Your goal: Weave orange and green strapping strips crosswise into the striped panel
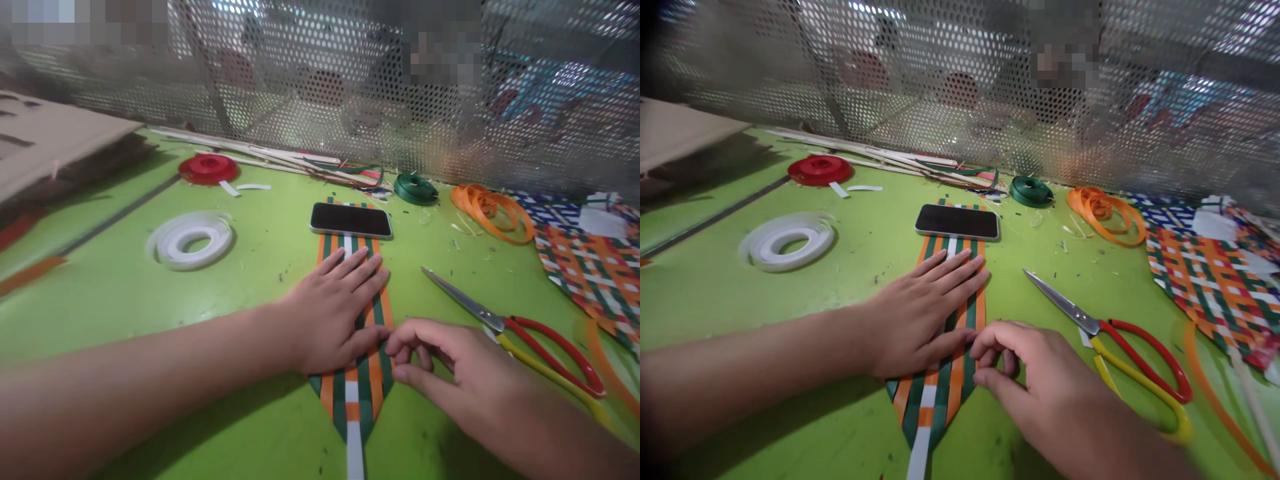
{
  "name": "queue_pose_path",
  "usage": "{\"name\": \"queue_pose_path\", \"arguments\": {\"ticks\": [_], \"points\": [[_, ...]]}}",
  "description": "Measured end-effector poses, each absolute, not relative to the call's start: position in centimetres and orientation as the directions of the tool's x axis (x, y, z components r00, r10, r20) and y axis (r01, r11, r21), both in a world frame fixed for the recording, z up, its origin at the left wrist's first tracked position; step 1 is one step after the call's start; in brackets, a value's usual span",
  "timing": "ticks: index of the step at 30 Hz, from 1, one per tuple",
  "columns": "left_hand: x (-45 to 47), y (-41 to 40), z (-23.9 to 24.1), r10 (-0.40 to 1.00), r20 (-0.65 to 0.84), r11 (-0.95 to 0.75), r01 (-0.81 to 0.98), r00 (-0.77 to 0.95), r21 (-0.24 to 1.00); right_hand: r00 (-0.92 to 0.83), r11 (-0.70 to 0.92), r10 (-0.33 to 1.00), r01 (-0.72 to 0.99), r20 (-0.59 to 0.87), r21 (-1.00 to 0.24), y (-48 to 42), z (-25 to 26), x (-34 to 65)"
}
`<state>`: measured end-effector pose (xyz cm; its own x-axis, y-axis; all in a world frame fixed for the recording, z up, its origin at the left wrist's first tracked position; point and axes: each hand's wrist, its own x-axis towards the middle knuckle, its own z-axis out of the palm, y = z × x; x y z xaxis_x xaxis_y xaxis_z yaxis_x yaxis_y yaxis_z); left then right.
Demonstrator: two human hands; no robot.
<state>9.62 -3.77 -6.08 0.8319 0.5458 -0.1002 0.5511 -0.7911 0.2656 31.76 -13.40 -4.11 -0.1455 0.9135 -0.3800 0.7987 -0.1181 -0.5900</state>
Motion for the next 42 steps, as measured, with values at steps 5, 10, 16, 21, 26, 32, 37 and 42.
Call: {"name": "queue_pose_path", "arguments": {"ticks": [5,10,16,21,26,32,37,42], "points": [[9.6,-3.7,-6.3,0.54,-0.078,-0.794,0.538,0.838,0.283,-0.167,-0.122,0.905,0.778,-0.39,-0.616,-13.1,-3.8,31.4],[9.6,-3.8,-6.3,0.546,-0.066,-0.79,0.539,0.835,0.292,-0.168,-0.096,0.908,0.808,-0.383,-0.582,-12.9,-4.2,31.3],[9.5,-3.8,-6.3,0.546,-0.065,-0.791,0.539,0.836,0.291,-0.183,-0.083,0.904,0.812,-0.387,-0.578,-13.0,-4.2,31.8],[9.6,-3.8,-6.3,0.546,-0.073,-0.791,0.543,0.834,0.284,-0.166,-0.088,0.915,0.809,-0.369,-0.581,-13.5,-4.2,31.2],[9.5,-3.7,-6.5,0.543,-0.043,-0.793,0.529,0.839,0.303,-0.183,-0.064,0.92,0.8,-0.345,-0.596,-13.8,-4.3,31.1],[9.5,-3.7,-6.4,0.543,-0.042,-0.788,0.526,0.839,0.319,-0.292,-0.009,0.897,0.738,-0.331,-0.675,-13.7,-5.0,31.5],[9.6,-3.7,-6.3,0.542,-0.033,-0.789,0.522,0.84,0.324,-0.265,-0.018,0.919,0.713,-0.293,-0.701,-13.8,-5.1,31.1],[9.5,-3.7,-7.2,0.534,0.042,-0.803,0.491,0.844,0.338,-0.292,0.013,0.919,0.693,-0.264,-0.72,-13.8,-5.3,31.4]]}}
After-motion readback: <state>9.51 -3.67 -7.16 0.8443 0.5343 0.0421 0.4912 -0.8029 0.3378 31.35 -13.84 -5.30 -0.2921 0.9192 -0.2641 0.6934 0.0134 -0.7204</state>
